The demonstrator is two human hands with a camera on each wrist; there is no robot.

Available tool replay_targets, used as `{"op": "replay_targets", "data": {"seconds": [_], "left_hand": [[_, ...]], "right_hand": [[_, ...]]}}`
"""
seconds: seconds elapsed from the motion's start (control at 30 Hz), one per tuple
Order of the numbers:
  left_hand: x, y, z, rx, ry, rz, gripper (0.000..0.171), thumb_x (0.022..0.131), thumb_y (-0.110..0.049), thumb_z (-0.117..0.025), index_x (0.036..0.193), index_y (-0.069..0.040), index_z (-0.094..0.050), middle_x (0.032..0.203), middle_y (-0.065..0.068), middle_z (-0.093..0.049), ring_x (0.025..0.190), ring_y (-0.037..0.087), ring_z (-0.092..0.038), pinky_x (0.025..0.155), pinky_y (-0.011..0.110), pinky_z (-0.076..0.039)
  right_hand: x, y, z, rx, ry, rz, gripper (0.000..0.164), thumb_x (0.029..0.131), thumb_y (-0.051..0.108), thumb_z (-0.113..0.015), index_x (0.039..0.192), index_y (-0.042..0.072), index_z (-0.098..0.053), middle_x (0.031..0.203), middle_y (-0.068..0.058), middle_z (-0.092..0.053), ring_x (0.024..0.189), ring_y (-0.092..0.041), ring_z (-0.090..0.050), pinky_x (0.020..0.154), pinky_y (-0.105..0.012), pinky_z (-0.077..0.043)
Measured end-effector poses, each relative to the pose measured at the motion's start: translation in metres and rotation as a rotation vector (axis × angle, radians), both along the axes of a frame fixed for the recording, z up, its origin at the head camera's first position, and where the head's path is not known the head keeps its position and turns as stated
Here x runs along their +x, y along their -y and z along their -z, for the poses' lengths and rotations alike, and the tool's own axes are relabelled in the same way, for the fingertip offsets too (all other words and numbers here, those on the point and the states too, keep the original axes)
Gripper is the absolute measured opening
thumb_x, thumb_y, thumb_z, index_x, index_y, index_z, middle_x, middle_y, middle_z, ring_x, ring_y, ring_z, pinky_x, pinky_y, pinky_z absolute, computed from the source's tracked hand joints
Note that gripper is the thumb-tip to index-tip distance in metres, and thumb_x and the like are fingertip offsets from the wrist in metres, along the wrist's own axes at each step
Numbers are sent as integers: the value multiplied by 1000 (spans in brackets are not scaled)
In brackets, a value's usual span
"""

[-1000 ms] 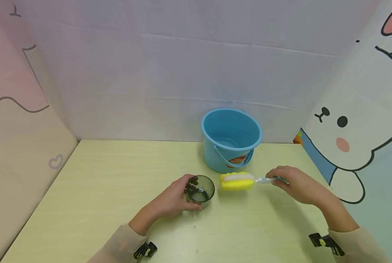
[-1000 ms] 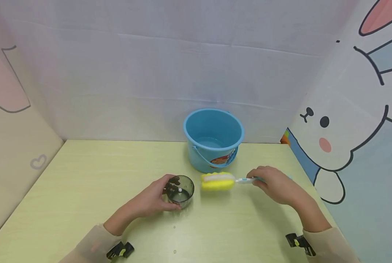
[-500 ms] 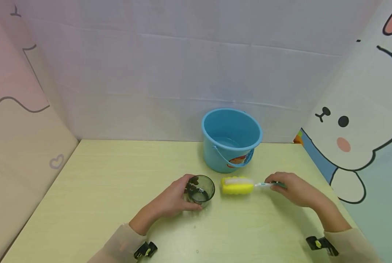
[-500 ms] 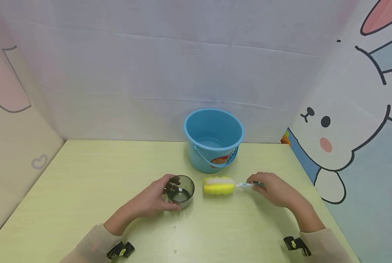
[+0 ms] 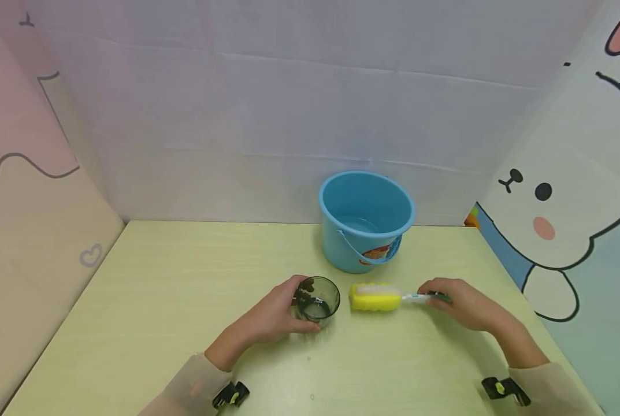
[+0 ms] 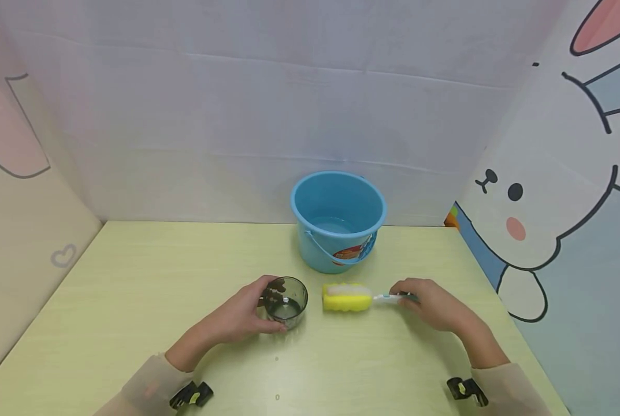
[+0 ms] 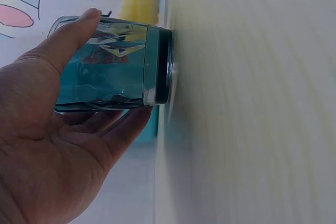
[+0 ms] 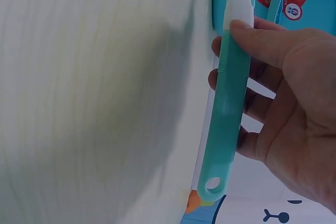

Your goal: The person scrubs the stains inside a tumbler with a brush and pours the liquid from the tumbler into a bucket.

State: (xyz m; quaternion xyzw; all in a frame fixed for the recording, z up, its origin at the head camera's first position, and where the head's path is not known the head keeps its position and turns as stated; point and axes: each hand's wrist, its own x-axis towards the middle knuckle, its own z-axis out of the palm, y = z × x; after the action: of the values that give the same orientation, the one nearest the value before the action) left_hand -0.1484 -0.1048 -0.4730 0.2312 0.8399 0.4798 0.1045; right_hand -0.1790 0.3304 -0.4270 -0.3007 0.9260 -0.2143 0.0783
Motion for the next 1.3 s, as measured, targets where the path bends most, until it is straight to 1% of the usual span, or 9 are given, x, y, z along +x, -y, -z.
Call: {"op": "replay_targets", "data": {"seconds": [0.17,0.4,0.8,1.07,1.2,1.3], "left_hand": [[0,0,0,0,-9,1,93,79,-32,-97,152,-4,-46,138,10,-62,128,25,-59,112,48,-47],[1,0,-1,3,-4,3,93,80,-33,-97,152,-4,-45,139,10,-62,128,25,-59,111,48,-47],[2,-1,-2,-7,-1,1,92,80,-33,-97,151,-4,-46,139,11,-62,129,26,-59,112,48,-47],[0,-1,0,-12,-16,-4,93,78,-32,-98,151,-5,-46,139,9,-63,130,26,-59,113,48,-46],[0,-1,1,-18,-21,-11,93,78,-33,-98,151,-5,-47,139,9,-63,130,26,-60,113,48,-46],[0,-1,1,-18,-18,-12,94,78,-32,-98,151,-5,-46,139,9,-63,131,27,-59,114,48,-46]], "right_hand": [[0,0,5,-10,4,-6,17,103,9,-71,117,18,-75,112,8,-72,103,-14,-67,86,-38,-58],[0,1,10,9,30,15,16,103,11,-71,116,19,-74,112,9,-71,102,-12,-66,85,-38,-58],[-2,0,17,24,12,7,18,101,7,-73,116,17,-74,110,10,-70,98,-10,-64,84,-36,-57],[-2,3,14,34,16,13,21,100,11,-75,120,16,-74,110,10,-70,99,-11,-65,84,-37,-57],[-2,4,12,35,26,15,27,98,13,-78,125,13,-73,108,10,-69,96,-10,-64,83,-37,-57],[-3,5,10,46,38,42,33,98,16,-79,129,10,-71,107,9,-68,95,-10,-63,82,-38,-57]]}}
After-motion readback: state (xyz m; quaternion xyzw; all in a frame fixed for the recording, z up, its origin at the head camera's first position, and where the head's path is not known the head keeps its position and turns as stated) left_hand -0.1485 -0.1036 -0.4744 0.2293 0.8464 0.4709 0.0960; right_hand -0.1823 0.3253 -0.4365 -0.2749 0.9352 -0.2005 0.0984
